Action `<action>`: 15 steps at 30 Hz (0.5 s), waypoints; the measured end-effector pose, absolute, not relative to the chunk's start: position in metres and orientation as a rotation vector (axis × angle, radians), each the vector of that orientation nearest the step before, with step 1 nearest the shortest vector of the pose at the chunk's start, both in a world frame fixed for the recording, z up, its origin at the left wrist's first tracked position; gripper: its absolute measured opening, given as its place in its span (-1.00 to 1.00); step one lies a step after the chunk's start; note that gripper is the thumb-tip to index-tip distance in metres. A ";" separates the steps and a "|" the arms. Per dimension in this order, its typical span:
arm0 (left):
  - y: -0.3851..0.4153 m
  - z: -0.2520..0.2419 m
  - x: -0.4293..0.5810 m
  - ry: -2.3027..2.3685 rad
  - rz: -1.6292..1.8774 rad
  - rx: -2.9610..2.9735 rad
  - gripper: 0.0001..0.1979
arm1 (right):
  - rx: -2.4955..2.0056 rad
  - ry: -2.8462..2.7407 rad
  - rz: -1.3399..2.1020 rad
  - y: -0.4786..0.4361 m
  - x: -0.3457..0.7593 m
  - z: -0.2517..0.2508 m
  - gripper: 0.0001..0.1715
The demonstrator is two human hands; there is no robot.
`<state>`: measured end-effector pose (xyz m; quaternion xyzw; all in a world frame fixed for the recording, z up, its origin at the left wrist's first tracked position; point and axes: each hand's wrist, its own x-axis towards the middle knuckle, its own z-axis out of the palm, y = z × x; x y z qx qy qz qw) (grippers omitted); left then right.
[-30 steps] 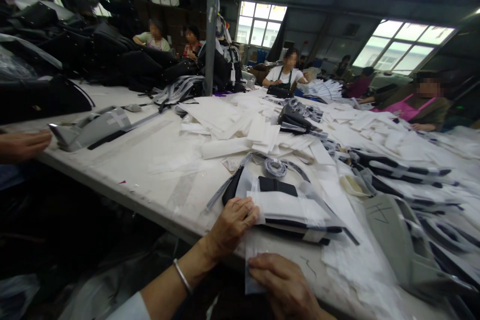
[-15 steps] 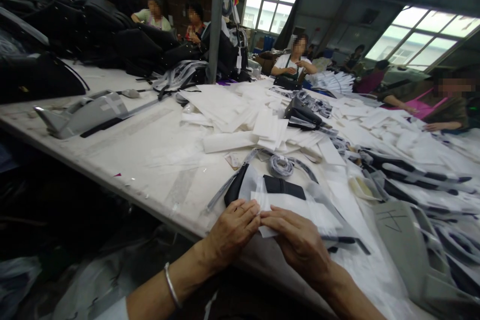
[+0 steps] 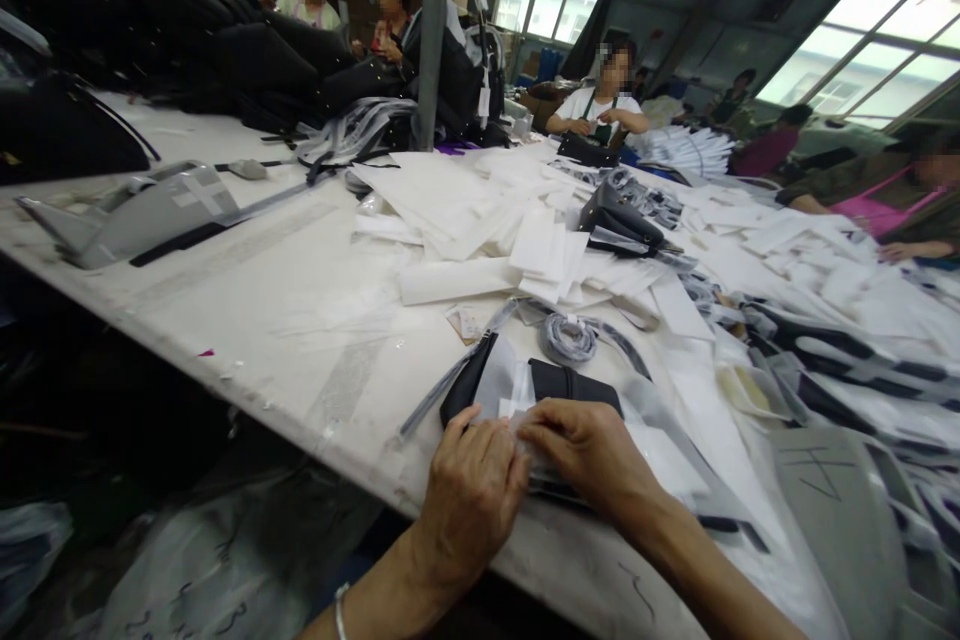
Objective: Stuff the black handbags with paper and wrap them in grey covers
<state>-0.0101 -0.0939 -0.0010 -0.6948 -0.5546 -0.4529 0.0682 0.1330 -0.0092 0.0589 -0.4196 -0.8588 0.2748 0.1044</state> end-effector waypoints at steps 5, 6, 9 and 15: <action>-0.090 -0.002 -0.008 -1.703 -1.314 -2.035 -0.83 | -1.211 -2.561 0.718 -0.001 0.131 0.051 -0.81; -0.090 -0.003 -0.008 -1.713 -1.313 -2.027 -0.83 | -1.218 -2.566 0.684 0.000 0.130 0.049 -0.82; -0.089 -0.007 -0.008 -1.739 -1.320 -2.020 -0.86 | -1.304 -2.516 0.753 0.003 0.129 0.046 -0.83; -0.092 -0.001 -0.011 -1.645 -1.207 -2.066 -0.83 | -1.430 -2.454 0.862 0.007 0.125 0.049 -0.89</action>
